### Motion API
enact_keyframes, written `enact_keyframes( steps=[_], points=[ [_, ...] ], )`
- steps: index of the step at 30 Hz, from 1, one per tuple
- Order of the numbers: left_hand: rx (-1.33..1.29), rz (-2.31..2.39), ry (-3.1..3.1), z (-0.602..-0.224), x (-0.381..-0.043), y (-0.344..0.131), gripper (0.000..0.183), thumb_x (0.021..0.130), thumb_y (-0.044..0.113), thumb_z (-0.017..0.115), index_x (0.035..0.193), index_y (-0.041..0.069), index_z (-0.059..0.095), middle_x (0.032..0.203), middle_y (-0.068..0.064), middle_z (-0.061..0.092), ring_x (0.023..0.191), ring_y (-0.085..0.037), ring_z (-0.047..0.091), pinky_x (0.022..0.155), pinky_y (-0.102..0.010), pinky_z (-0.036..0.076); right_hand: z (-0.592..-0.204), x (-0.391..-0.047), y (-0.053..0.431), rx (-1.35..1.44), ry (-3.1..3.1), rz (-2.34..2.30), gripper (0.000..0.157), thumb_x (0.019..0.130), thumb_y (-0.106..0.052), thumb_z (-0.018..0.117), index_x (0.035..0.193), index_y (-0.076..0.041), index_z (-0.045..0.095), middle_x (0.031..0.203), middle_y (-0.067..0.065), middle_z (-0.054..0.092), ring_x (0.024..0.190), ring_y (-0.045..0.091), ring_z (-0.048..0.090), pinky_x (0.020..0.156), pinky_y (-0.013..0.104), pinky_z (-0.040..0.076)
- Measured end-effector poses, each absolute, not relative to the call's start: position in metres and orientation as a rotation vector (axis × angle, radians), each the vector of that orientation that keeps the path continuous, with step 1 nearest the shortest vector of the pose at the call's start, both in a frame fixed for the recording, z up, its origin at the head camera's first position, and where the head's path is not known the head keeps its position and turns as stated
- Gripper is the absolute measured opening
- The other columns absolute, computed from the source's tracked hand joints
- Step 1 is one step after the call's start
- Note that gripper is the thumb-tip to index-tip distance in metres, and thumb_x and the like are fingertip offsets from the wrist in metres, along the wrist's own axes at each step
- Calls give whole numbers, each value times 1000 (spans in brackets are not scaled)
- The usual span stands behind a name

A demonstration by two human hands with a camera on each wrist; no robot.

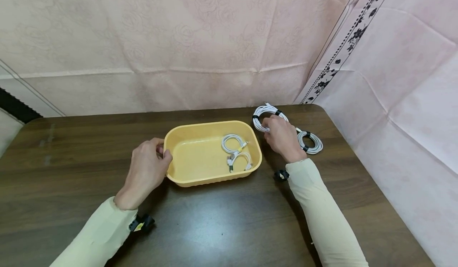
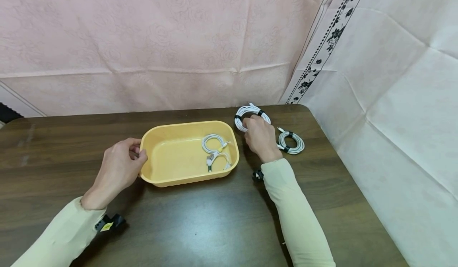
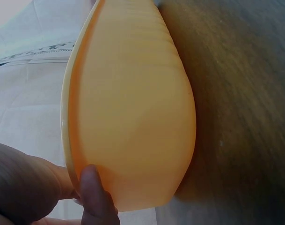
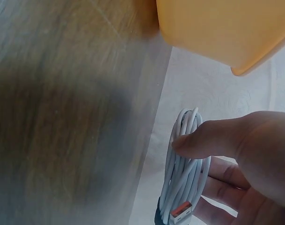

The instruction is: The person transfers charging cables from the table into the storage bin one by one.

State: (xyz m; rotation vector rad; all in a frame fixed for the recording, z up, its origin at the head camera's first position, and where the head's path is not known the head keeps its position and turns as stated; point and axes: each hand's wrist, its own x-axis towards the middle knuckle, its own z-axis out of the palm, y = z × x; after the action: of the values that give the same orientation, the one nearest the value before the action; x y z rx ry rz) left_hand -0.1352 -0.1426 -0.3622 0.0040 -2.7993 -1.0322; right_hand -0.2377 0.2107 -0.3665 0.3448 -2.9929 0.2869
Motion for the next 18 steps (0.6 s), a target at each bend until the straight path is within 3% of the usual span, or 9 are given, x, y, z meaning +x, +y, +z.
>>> enact_keyframes(
  steps=[18],
  points=[
    [10,-1028,-2808,-362,-136,-143,34,95,12,53,120,-10,64,94,-17,64,79,-27,59,62,-28,48,-360,-229,215,386,-2981,280,24,89,-4,65,111,-10,73,111,10,67,100,31,65,80,54,55]
  ],
)
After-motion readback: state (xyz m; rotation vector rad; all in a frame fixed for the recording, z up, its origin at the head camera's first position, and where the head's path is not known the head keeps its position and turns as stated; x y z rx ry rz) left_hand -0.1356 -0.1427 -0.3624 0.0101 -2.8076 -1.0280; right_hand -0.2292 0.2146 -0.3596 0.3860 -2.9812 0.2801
